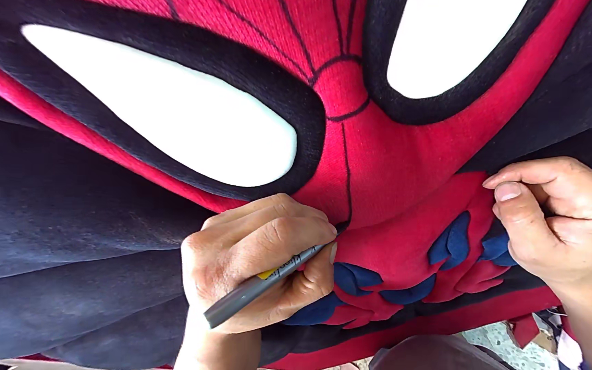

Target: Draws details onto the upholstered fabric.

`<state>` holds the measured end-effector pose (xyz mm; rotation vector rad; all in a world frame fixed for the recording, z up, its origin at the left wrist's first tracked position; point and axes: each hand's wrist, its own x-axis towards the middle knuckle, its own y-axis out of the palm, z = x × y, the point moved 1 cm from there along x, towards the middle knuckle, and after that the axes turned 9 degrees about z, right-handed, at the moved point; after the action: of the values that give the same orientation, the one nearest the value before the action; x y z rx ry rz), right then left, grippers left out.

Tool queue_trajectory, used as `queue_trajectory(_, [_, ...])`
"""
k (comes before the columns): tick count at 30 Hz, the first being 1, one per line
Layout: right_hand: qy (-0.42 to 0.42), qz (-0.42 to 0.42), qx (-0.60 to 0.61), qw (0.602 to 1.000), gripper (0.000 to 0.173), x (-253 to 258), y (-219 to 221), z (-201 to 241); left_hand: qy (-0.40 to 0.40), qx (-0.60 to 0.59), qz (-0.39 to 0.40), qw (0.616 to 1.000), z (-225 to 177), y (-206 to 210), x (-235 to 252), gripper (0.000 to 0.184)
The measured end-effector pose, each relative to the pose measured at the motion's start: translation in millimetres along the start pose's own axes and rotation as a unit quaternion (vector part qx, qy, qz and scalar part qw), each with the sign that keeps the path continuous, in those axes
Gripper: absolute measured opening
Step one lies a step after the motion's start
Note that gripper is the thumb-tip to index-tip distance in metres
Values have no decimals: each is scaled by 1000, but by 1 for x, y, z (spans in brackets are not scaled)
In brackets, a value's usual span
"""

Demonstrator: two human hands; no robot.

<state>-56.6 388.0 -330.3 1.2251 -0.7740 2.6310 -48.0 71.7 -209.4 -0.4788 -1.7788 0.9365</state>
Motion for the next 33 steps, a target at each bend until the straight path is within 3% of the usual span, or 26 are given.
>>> queue_trajectory(19, [-2,-7,-15,1000,24,4,-1,4,21,39,65,997,0,1,-5,7])
queue_trajectory(25, [-12,-13,-3,1000,24,6,-2,3,-30,-125,-67,989,-6,0,1,13])
queue_trajectory(33, [-30,-4,24,999,24,4,-7,-4,-23,-104,-227,968,-23,20,52,19])
